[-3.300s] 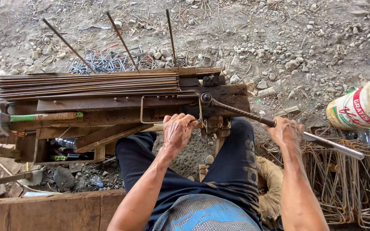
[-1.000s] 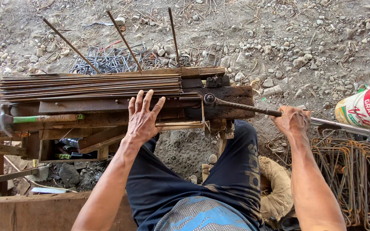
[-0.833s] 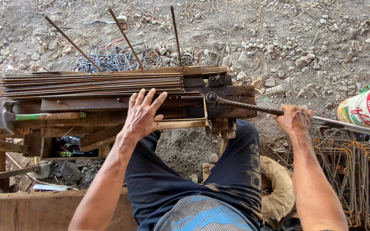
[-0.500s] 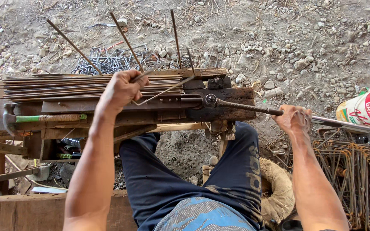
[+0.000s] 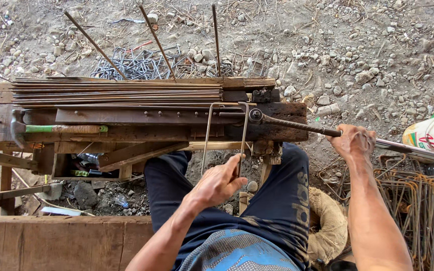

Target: The person operates a manual metal bending machine to bend thin metal rods into rectangular shapes. They insert a rod into the jig, pull a lever to bend it, and then remove the finished piece. This process is repeated continuously throughout the video.

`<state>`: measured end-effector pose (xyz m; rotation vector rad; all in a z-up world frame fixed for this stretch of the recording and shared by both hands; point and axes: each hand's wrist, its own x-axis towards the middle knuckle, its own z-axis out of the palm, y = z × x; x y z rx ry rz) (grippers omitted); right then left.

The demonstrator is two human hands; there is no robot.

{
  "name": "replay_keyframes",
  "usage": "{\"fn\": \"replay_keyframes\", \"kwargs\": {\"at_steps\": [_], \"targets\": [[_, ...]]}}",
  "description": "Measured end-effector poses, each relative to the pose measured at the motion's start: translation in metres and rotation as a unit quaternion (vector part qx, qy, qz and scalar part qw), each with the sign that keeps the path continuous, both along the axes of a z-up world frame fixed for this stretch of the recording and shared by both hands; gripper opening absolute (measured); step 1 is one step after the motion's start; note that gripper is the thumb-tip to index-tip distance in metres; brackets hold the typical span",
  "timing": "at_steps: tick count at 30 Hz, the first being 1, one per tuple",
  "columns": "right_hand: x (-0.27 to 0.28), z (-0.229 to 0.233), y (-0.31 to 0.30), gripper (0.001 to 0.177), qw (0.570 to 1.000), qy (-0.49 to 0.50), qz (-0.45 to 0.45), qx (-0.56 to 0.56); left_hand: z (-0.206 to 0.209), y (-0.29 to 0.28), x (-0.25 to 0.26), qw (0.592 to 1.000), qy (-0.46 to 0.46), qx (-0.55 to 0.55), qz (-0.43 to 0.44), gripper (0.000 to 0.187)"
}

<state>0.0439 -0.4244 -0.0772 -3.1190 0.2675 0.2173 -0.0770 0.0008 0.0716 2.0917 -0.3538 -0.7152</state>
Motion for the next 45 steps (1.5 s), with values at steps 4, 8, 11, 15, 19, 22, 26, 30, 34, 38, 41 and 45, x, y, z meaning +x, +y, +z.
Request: {"fn": "replay_keyframes", "kwargs": {"at_steps": [4, 8, 11, 15, 19, 22, 26, 30, 34, 38, 41, 45], "targets": [[-0.002, 0.002, 0.001, 0.029, 1.0, 0.009, 0.005, -0.007, -0.011, -0.01, 0.001, 0.999, 0.018, 0.048, 0.004, 0.061], [-0.004, 0.006, 0.003, 0.029, 1.0, -0.003, 0.021, -0.012, -0.014, -0.013, -0.002, 0.998, 0.019, 0.053, 0.016, 0.066], [-0.002, 0.008, 0.005, 0.029, 1.0, 0.021, 0.003, -0.013, -0.022, -0.014, -0.007, 0.999, 0.009, 0.027, 0.032, 0.058], [0.0, 0.007, 0.004, 0.03, 1.0, 0.009, 0.007, -0.007, -0.021, -0.015, -0.007, 0.999, 0.005, 0.014, 0.036, 0.064], [0.002, 0.012, 0.008, 0.029, 1.0, 0.005, 0.01, -0.002, -0.017, -0.016, -0.005, 0.999, -0.008, -0.005, 0.036, 0.062], [0.002, 0.016, 0.009, 0.029, 1.0, 0.0, 0.017, 0.0, -0.021, -0.019, -0.005, 0.999, -0.01, -0.002, 0.034, 0.067], [0.01, 0.019, 0.011, 0.038, 1.0, 0.019, 0.022, -0.009, -0.029, -0.022, -0.004, 0.999, -0.009, 0.014, 0.029, 0.078], [0.047, 0.011, 0.006, 0.035, 0.995, 0.097, -0.001, -0.028, -0.035, -0.026, -0.008, 0.998, -0.029, 0.017, 0.052, 0.088], [0.086, -0.008, -0.004, 0.041, 0.988, 0.134, 0.026, -0.078, -0.044, -0.031, -0.01, 0.996, -0.054, -0.009, 0.068, 0.087], [0.122, 0.016, 0.018, 0.042, 0.967, 0.23, 0.03, -0.104, -0.04, -0.034, -0.009, 0.996, -0.044, 0.016, 0.07, 0.085], [0.153, 0.003, 0.016, 0.041, 0.949, 0.237, 0.099, -0.183, -0.052, -0.037, -0.011, 0.995, -0.07, 0.029, 0.066, 0.086], [0.192, -0.009, 0.021, 0.037, 0.946, 0.256, 0.103, -0.171, -0.053, -0.038, -0.011, 0.994, -0.047, 0.076, 0.058, 0.085]]}}
